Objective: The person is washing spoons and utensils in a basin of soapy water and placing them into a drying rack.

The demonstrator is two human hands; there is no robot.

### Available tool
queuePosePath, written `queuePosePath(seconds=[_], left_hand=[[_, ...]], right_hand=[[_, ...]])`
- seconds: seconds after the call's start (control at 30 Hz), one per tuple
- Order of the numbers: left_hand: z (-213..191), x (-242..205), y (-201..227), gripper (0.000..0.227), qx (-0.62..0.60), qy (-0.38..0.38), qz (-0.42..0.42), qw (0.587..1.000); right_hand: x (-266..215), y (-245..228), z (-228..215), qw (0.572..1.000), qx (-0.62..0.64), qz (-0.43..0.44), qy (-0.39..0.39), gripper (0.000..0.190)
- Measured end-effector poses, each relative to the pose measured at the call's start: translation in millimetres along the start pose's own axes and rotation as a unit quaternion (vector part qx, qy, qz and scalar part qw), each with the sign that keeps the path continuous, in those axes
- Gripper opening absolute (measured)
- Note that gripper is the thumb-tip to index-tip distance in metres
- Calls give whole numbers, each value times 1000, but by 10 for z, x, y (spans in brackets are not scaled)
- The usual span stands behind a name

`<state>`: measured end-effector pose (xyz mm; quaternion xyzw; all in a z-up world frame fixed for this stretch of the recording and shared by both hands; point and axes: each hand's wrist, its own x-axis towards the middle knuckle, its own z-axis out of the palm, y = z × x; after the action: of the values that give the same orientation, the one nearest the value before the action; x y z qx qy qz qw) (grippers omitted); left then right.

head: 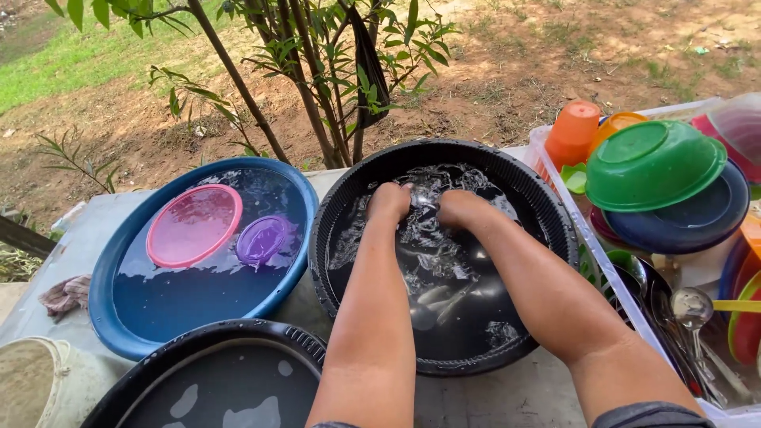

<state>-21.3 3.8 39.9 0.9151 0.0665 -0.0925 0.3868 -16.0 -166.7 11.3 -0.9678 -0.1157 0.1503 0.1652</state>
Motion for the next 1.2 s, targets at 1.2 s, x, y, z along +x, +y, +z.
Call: queuePosePath(seconds=[1.2], left_hand=[[79,114,-131,40,-133,-31,-52,989]], right_hand=[[-125,-167,-76,998,-37,16,-39,35]])
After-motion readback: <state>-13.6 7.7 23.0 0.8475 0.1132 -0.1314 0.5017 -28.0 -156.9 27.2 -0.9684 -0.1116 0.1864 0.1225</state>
